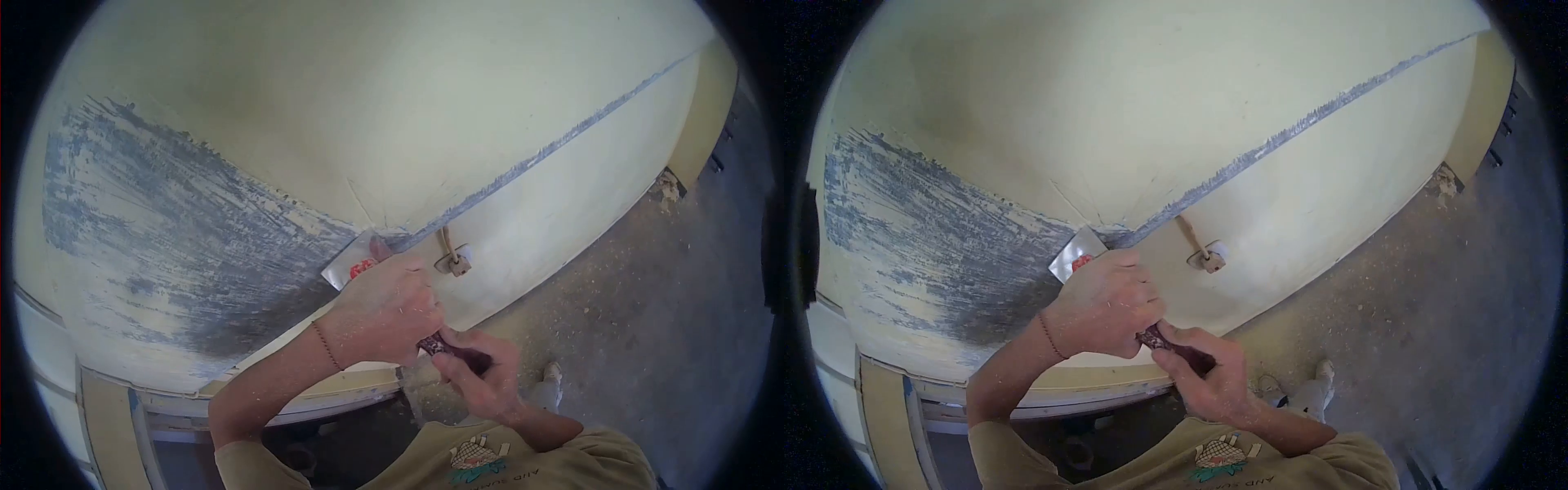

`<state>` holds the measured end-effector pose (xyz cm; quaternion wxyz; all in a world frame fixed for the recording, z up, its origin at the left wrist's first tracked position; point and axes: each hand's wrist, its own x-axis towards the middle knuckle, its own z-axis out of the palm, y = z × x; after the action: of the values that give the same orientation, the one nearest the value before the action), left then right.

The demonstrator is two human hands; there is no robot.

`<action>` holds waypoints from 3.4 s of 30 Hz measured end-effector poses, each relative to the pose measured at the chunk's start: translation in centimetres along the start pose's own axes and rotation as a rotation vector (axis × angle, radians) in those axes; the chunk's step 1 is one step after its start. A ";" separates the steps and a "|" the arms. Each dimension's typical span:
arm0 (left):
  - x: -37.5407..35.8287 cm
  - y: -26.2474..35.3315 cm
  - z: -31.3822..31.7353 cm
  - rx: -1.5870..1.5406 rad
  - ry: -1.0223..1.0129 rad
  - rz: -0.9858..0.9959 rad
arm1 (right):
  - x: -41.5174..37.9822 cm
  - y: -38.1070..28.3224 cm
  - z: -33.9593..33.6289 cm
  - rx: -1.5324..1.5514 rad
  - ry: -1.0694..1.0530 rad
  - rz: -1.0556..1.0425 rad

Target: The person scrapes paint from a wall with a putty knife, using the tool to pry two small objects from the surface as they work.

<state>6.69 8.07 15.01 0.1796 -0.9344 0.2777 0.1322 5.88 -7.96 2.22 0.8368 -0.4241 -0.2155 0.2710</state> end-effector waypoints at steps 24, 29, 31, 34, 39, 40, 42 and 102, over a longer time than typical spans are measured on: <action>-0.2 -0.1 -0.4 -0.009 0.099 -0.014 | 0.3 -1.3 -0.1 -0.138 -0.049 -0.033; -1.9 -0.5 -3.6 -0.041 0.199 -0.110 | 1.7 -2.7 1.5 -0.104 -0.083 -0.214; -1.5 -0.5 -2.1 -0.051 0.241 -0.036 | 1.5 -2.2 0.7 -0.161 -0.111 -0.247; -0.7 0.2 -0.2 -0.030 0.071 -0.023 | -0.1 -0.8 -0.2 -0.138 -0.059 -0.130; -0.5 0.3 -0.3 -0.042 0.073 -0.012 | -0.3 -1.7 -0.5 -0.038 -0.067 0.082; -0.5 0.3 -0.4 -0.024 0.047 -0.014 | -0.2 -1.5 -0.5 -0.038 -0.064 0.082; -0.4 0.3 -0.4 -0.011 0.021 -0.008 | -0.2 -0.7 -0.5 -0.129 -0.051 -0.055; -0.9 -0.2 -1.2 -0.097 0.137 -0.047 | 1.2 -1.8 0.4 -0.011 -0.089 -0.004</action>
<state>6.25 8.10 16.45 0.1177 -0.9551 0.2607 0.0773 7.04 -7.91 4.07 0.8247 -0.4157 -0.2547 0.2866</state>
